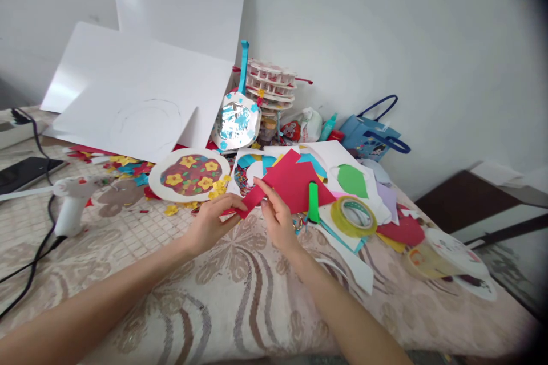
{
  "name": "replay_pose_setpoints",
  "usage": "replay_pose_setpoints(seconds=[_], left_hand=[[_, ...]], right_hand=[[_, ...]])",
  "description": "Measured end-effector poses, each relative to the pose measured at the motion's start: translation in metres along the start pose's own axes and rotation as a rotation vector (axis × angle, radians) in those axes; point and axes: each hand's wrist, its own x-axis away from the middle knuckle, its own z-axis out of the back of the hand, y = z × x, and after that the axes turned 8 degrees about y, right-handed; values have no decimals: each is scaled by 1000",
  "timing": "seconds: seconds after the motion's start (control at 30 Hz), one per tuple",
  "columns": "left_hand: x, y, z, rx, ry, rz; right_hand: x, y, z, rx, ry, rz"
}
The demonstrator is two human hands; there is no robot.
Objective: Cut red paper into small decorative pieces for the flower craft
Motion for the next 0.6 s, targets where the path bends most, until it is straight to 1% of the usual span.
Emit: replay_pose_setpoints(seconds=[0.17, 0.33, 0.4, 0.5, 0.53, 0.6], left_hand=[[-2, 2, 2, 23, 46, -27], [-1, 1, 3, 61, 72, -38], [-1, 0, 2, 95, 86, 9], [-1, -2, -1, 211, 129, 142], [-1, -3, -2, 260, 137, 188], [-2, -3, -3, 339, 135, 253]], right_hand=[[0, 0, 2, -37, 36, -24], [0, 3, 7, -77, 184, -76], [1, 6, 8, -80, 241, -100], [3, 7, 9, -105, 276, -108], [5, 7, 8, -114, 259, -109], [8, 6, 5, -122, 164, -118]])
